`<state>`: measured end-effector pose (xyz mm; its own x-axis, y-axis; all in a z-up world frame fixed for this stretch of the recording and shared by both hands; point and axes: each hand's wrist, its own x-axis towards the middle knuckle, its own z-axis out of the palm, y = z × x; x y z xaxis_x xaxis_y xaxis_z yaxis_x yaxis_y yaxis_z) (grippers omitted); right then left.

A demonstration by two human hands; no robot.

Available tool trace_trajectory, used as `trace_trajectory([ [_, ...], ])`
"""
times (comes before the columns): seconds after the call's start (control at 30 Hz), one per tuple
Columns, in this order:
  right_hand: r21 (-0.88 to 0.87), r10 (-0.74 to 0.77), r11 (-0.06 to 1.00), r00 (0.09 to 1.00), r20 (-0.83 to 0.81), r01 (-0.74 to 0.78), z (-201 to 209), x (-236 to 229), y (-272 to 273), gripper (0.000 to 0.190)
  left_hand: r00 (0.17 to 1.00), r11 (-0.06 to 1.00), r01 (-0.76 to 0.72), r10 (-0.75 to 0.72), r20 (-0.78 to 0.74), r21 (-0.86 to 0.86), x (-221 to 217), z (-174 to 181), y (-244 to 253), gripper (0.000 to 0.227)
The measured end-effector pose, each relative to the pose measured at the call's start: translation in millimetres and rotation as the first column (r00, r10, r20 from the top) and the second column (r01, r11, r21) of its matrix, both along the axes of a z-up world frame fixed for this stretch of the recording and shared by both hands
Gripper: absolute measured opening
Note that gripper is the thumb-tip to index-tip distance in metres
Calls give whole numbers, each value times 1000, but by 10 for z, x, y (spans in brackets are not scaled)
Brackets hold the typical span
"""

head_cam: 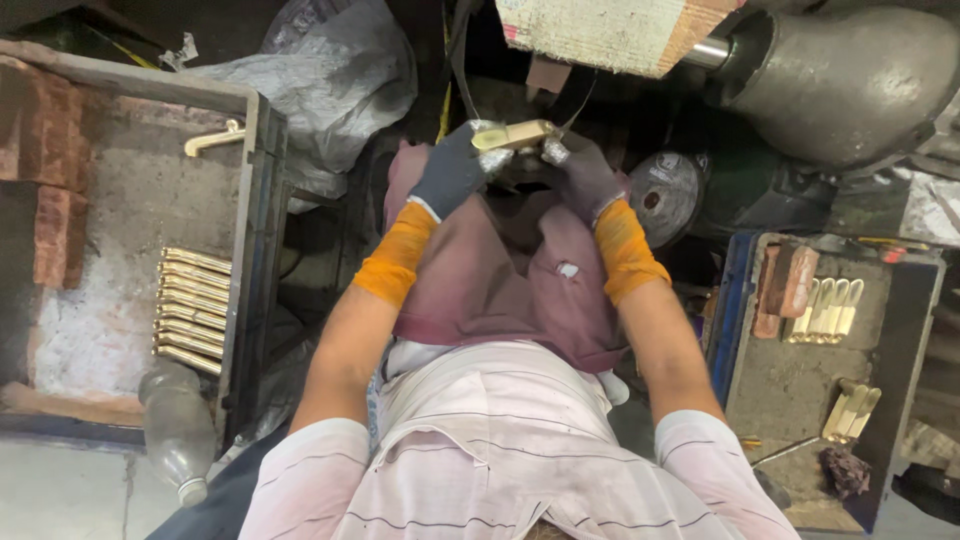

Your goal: The person sits on the floor and uses a bench grinder to polish a small brass-colored metal part. They repeatedly press the part against the spinning wheel, rotate it to treat different surfaces, and inspect it between passes. Finished parts are placed in a nearby tray.

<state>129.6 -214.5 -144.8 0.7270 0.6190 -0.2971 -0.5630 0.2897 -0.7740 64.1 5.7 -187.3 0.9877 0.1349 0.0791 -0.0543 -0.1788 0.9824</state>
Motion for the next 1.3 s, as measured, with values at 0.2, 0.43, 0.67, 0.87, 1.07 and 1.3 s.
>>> trace_trajectory([
  [0.2, -63, -146, 988, 983, -114, 140, -357, 131, 87, 41, 927, 982, -60, -12, -375, -181, 250, -62, -51, 32],
  [0.43, -142, -256, 958, 966, -29, 250, -613, 205, 202, 32, 837, 955, -129, -40, -545, -268, 329, 239, -12, 24],
  [0.67, -327, -262, 886, 937, 232, 329, -1329, 285, 159, 28, 995, 913, 100, -91, -43, 395, 348, -40, 151, 40],
  [0.87, -435, 180, 651, 429, 885, 623, -1423, 284, 211, 28, 952, 761, 175, -294, 91, 624, 372, -319, 308, 27],
  [1.07, -437, -229, 795, 876, 424, 420, -842, 190, 254, 29, 973, 953, 231, -226, -51, 197, 365, -217, 271, 30],
  [1.3, -304, -394, 866, 916, 71, 396, -524, 88, 103, 25, 851, 886, 24, -261, -455, -463, 349, 408, -50, 36],
])
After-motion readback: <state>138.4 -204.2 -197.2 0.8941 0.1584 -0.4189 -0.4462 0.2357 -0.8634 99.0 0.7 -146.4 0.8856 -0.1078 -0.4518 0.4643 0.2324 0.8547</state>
